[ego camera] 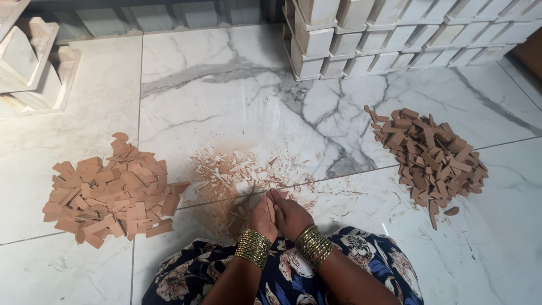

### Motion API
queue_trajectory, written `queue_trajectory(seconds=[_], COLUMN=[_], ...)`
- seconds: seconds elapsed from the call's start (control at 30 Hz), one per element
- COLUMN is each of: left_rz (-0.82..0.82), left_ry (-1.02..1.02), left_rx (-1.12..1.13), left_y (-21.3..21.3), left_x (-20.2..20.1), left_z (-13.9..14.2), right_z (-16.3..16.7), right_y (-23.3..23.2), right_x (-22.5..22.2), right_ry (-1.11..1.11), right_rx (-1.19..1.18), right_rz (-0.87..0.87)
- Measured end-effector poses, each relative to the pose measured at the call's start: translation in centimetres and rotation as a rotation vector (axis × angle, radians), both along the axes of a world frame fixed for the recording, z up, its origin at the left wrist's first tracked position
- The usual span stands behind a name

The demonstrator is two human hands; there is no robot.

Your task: The person sits on the floor and snaps small rectangular pieces in half by hand, one at a time, placing the halves into a light-colored pile on the left and a darker pile on the right, with fine dust accumulating between the piles.

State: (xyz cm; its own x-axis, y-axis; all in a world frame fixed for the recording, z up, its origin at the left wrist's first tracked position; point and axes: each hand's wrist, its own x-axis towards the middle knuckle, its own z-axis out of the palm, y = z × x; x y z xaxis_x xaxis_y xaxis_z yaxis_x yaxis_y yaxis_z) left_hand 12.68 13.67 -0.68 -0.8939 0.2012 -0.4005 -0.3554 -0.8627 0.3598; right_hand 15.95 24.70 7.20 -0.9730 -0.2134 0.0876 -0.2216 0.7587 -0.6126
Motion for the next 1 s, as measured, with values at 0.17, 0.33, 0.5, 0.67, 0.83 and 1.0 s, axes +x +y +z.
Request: queue_trajectory(seconds=[0.17,0.33,0.5,0.67,0.83,1.0], left_rz=[0.008,-0.017,0.046,0.110,0.076,0.226], left_ry=[-0.124,-0.066,0.021,-0.056,-0.067,0.052], left_rx=[-0.233,-0.156,-0.160,-0.112,-0.025,-0.029], left_y=[-2.7,-0.6,-0.4,-2.3,0.5,-2.0], left_x=[-0.8,0.7,0.8,-0.5,0.9,-0.8], left_z=[2.5,3.2,1.8,1.2,-0.4,0.6], right_z=[-0.2,-0.4,-0.6,-0.8,-0.8,0.2], right_y=[-0.5,0.1,0.3,-0.2,1.0,0.0], right_x=[2.3,0.5,1.8,2.2,-0.1,3.2], right_ry=[-0.201,0.029,-0.097,-0.153,0.012,-0.175], right_rx=[0.044,-0.015,-0.001,0.023,-0.057,0.035], right_rz=[0.099,0.001,-0.001,0.095,0.030,0.096])
